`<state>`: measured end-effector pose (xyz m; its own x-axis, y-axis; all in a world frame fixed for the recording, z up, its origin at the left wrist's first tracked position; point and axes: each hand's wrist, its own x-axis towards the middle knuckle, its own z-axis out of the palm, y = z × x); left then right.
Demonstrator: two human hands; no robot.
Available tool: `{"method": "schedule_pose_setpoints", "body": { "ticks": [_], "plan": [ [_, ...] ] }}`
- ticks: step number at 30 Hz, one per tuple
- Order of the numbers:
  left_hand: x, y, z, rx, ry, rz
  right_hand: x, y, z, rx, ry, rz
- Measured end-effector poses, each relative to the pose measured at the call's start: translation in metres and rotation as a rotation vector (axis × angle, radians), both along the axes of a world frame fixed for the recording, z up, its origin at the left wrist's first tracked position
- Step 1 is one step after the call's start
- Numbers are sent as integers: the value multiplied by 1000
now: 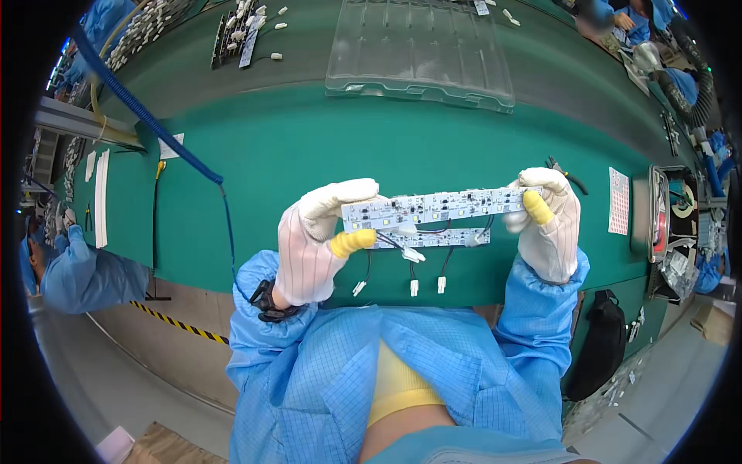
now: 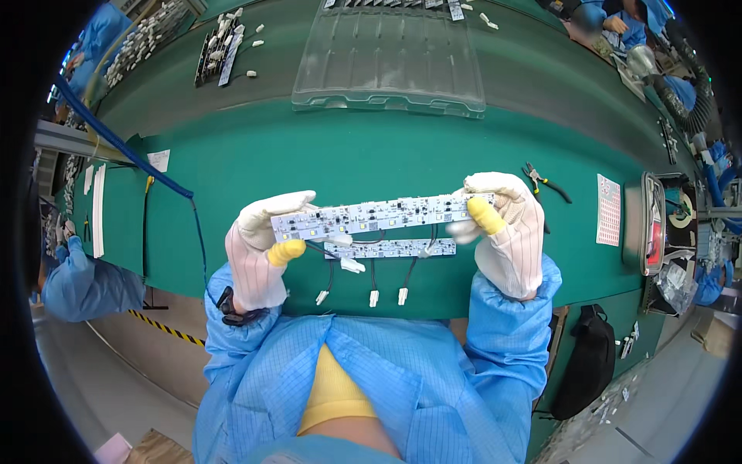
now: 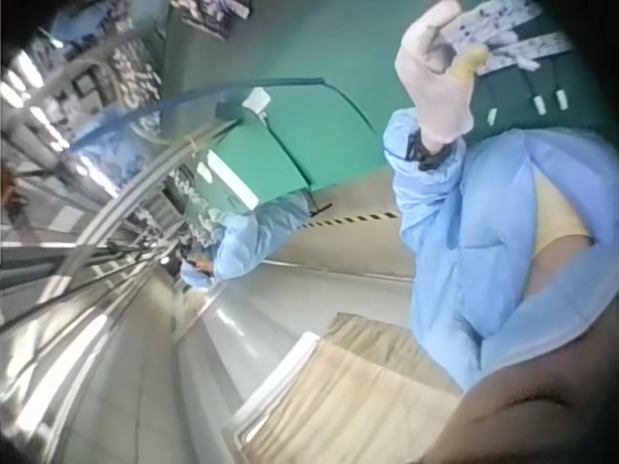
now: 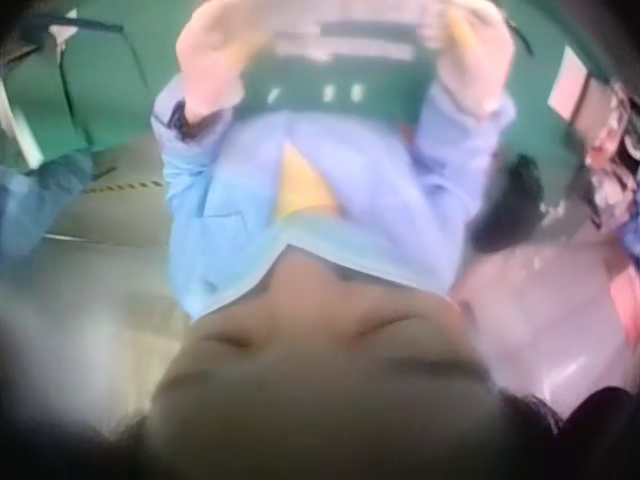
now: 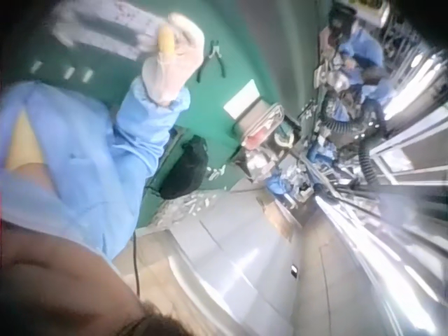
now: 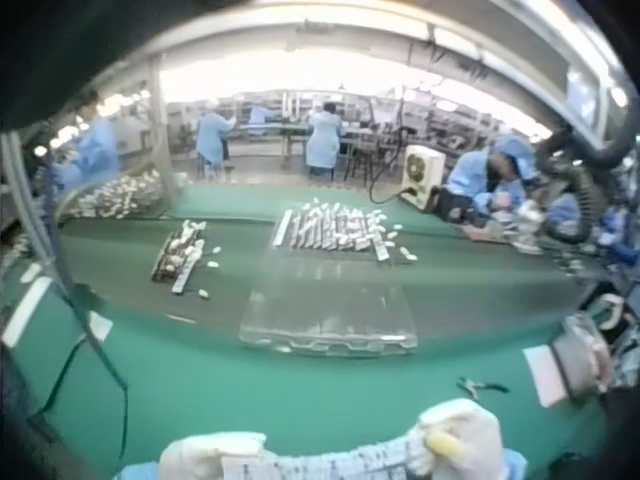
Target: Assembling and inspecting LED light strips on a production line.
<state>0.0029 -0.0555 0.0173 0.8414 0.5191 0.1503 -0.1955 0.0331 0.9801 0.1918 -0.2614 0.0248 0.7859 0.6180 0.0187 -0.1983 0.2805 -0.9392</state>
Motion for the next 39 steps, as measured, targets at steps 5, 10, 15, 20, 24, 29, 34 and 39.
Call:
{"method": "schedule_pose_setpoints", "body": {
  "ticks": [5,10,15,20,24,29,34,39],
  "plan": [
    [-2,7,-4,222,63,68,6,-9,12,-204,-38,166],
    [-5,11,-5,412,50,125,8,-12,8,-164,-67,152],
    [-6,21,-3,480,65,71,13,-14,5,-129,-46,205],
    [-5,25,-2,471,8,42,10,-11,8,-55,-48,245],
    [0,28,-8,474,-192,87,4,-8,15,-155,-73,168],
    [-5,31,-9,533,-157,72,6,-6,15,-149,-114,239],
    [-4,34,-8,490,-73,85,10,-6,10,-101,-85,266],
    [-3,32,-4,455,-105,119,6,-4,13,-117,-83,246]
  ]
}}
